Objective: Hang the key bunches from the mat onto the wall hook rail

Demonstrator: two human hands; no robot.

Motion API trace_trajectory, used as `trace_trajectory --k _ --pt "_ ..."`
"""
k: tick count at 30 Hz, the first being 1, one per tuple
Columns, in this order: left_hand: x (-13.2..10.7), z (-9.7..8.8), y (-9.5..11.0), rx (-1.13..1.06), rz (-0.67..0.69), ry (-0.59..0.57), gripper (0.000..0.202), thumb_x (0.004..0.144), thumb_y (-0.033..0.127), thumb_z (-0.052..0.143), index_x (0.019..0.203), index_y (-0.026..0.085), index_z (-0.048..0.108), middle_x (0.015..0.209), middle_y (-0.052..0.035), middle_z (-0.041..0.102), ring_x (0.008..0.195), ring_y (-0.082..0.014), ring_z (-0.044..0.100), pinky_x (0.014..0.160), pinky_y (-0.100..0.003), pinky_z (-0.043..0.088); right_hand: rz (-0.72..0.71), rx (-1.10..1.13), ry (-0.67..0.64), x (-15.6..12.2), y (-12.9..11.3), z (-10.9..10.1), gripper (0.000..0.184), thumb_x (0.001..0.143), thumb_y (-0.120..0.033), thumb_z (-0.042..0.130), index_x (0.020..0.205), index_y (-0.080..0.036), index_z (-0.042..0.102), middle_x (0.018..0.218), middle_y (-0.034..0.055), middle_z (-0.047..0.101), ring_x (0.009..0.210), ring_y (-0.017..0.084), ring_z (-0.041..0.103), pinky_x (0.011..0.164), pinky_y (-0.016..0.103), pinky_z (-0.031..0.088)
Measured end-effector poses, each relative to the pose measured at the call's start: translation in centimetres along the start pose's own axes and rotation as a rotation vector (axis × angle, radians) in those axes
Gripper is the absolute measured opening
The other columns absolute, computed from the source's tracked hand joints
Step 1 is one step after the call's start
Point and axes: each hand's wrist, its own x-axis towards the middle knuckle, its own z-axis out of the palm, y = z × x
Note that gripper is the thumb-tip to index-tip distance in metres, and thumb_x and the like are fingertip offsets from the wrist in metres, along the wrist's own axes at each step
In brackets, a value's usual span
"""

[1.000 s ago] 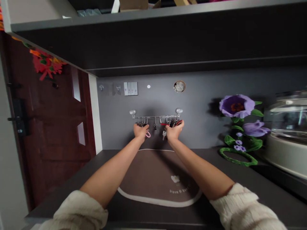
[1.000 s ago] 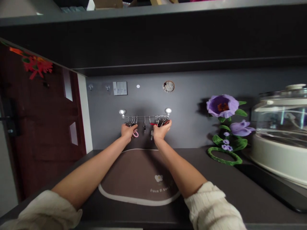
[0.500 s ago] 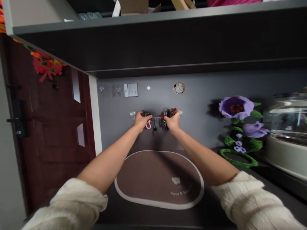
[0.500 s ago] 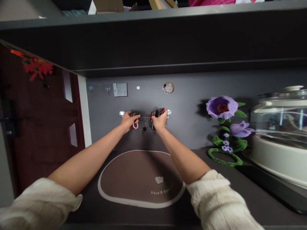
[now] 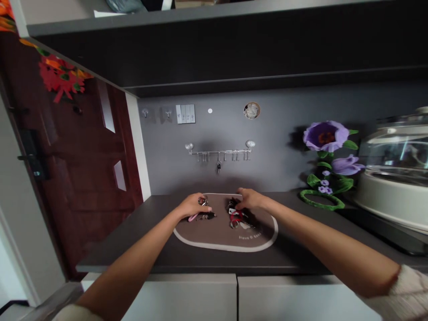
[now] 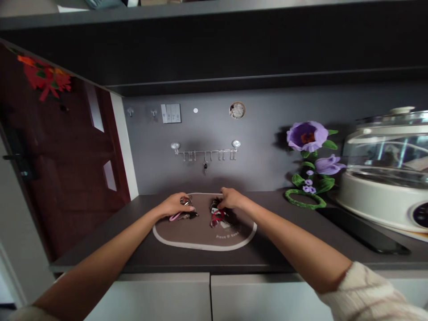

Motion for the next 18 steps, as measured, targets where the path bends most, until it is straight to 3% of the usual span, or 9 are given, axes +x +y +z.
trace_trajectory --k 4,7,10,14,18 --pt "-0.3 0.1 -0.4 0.303 -0.011 0.081 0.06 0.063 0.066 0.046 0.093 0.018 0.063 0.096 -0.009 0.063 0.087 -0.0227 0.057 0.072 -0.028 0.041 0.002 -0.073 -0.016 2.1 -1.9 -0.9 0.045 0.062 -0.034 0.063 0.1 -0.012 0.057 0.098 0.0122 0.061 0.087 0.023 0.058 0.072 0.028 0.043" --pt "-0.4 0.4 -0.6 0.417 -0.005 0.145 0.061 0.071 0.065 0.034 0.098 0.018 0.062 0.099 -0.0114 0.061 0.089 -0.0236 0.057 0.074 -0.03 0.04 0.051 0.05 0.166 5.3 -3.4 -0.1 0.048 0.066 -0.039 0.06 0.105 -0.012 0.054 0.107 0.0131 0.058 0.098 0.023 0.055 0.079 0.028 0.041" --pt "-0.6 0.7 -0.9 0.457 0.068 0.148 0.056 0.076 0.061 0.03 0.096 0.021 0.064 0.094 -0.0092 0.063 0.088 -0.0215 0.057 0.074 -0.029 0.039 0.121 0.233 0.365 9.0 -4.5 1.4 0.054 0.066 -0.043 0.059 0.109 -0.012 0.049 0.105 0.0132 0.059 0.096 0.023 0.055 0.08 0.03 0.042" --pt "-0.8 0.8 -1.5 0.444 0.146 0.141 0.052 0.079 0.058 0.029 0.091 0.022 0.066 0.09 -0.0078 0.064 0.089 -0.0205 0.055 0.076 -0.028 0.038 0.145 0.463 0.515 12.4 -5.5 2.5 0.028 0.071 -0.031 0.055 0.094 -0.015 0.053 0.091 0.0082 0.062 0.082 0.017 0.06 0.073 0.028 0.045" --pt "-0.6 0.7 -1.8 0.393 0.16 0.136 0.053 0.079 0.057 0.029 0.09 0.02 0.066 0.088 -0.0084 0.064 0.086 -0.0202 0.055 0.075 -0.028 0.038 0.066 0.677 0.616 12.4 -6.3 2.4 0.012 0.078 -0.021 0.045 0.086 -0.017 0.051 0.079 0.0055 0.063 0.056 0.01 0.058 0.057 0.022 0.047"
